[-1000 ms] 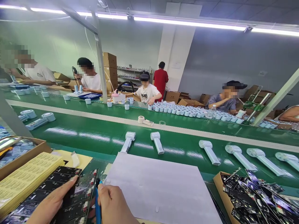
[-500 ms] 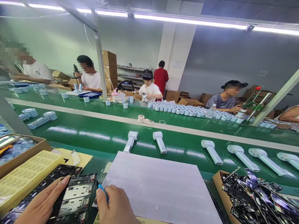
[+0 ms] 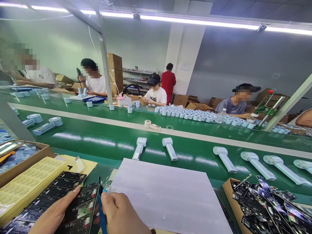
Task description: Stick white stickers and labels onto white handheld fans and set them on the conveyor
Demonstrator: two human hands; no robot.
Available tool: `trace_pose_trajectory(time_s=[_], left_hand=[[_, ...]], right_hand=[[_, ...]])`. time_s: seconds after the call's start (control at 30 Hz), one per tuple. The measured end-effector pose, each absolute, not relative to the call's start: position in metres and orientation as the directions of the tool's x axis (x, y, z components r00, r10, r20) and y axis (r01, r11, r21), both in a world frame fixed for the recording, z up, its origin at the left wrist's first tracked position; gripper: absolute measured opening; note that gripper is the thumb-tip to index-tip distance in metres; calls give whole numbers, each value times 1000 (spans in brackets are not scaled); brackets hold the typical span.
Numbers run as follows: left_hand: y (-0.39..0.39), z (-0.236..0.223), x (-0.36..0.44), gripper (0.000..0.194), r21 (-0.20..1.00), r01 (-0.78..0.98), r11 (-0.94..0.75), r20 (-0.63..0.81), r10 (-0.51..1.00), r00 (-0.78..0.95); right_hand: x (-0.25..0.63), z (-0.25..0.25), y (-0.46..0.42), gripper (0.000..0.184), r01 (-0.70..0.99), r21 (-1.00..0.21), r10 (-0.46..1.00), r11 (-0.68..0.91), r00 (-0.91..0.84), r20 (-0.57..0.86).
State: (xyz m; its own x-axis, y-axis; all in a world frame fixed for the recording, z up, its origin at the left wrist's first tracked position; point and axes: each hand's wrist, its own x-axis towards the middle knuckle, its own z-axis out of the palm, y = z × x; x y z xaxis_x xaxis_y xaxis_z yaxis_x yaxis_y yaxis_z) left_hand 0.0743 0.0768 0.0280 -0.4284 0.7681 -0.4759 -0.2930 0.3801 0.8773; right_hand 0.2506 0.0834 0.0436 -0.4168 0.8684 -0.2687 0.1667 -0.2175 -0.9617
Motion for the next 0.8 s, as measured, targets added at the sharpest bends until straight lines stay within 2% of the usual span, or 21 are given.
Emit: trace_pose_trajectory(time_s=[0.07, 0.2, 0.33, 0.53, 0.7, 0.8], left_hand=[[82, 34, 64, 18, 924, -180, 339, -379, 736, -561], [90, 31, 53, 31, 939, -90, 331, -325, 775, -542], [95, 19, 52, 33, 946, -64, 318, -295, 760, -579], [91, 28, 58, 32, 931, -46, 362, -320, 748, -581], [86, 32, 56, 31, 934, 12, 357, -280, 752, -596], [86, 25, 46, 28, 949, 77, 306, -209, 791, -574]], right_hand=[[259, 50, 78, 57, 224, -951, 865, -216, -408, -292], [264, 56, 67, 44, 349, -912, 858, -214, -380, -347], [260, 56, 64, 47, 461, -872, 869, -165, -350, -350], [261, 58, 65, 41, 404, -898, 868, -174, -367, -334], [258, 45, 65, 44, 512, -851, 901, -117, -306, -308], [254, 30, 68, 48, 529, -846, 934, -61, -268, -235]])
